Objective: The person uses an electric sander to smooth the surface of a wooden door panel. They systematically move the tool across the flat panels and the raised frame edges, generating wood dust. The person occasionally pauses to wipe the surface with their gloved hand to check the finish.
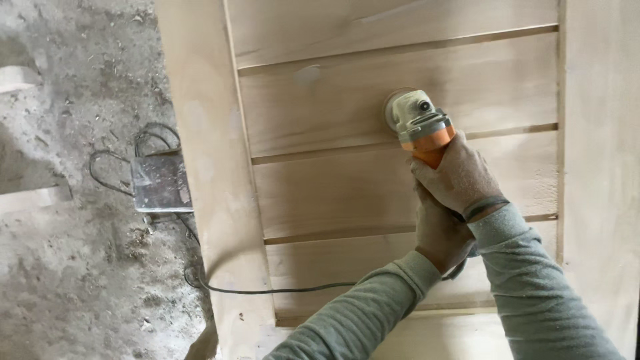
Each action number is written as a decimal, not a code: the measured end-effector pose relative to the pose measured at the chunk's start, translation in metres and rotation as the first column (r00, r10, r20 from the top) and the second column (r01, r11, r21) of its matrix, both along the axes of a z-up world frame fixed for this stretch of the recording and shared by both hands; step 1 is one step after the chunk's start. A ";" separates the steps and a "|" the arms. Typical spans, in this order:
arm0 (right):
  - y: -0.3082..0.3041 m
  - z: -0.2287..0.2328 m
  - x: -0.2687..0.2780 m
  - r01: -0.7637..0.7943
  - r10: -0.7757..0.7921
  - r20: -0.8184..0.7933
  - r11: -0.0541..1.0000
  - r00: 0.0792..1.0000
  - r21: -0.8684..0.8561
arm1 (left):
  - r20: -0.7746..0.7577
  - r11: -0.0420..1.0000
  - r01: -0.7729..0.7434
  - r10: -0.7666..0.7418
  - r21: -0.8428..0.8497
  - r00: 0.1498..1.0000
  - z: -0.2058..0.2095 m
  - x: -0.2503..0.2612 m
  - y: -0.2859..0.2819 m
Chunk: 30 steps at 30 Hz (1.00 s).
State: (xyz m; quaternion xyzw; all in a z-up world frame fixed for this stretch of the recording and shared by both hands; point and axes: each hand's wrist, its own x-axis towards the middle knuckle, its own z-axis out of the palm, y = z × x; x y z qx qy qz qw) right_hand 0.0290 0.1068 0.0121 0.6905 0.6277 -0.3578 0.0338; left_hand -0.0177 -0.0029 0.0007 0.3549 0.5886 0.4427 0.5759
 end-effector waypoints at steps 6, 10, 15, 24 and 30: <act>0.002 -0.008 0.061 0.070 -0.072 0.031 0.997 0.997 0.043 | 0.008 0.998 0.051 -0.051 -0.048 0.999 0.008 0.041 0.014; 0.004 -0.006 0.102 0.191 -0.193 0.035 0.980 0.981 0.056 | -0.020 0.985 0.171 -0.172 -0.035 0.985 0.004 0.071 0.022; 0.015 -0.005 0.146 0.302 -0.290 -0.101 0.944 0.952 0.134 | -0.104 0.965 0.261 -0.257 0.023 0.961 0.001 0.099 0.046; 0.023 -0.016 0.108 0.325 -0.314 -0.095 0.936 0.945 0.132 | -0.032 0.959 0.272 -0.275 -0.075 0.961 0.004 0.054 0.057; 0.011 -0.015 0.058 0.252 -0.226 -0.172 0.956 0.959 0.149 | 0.023 0.986 0.164 -0.164 0.027 0.986 -0.005 0.016 0.034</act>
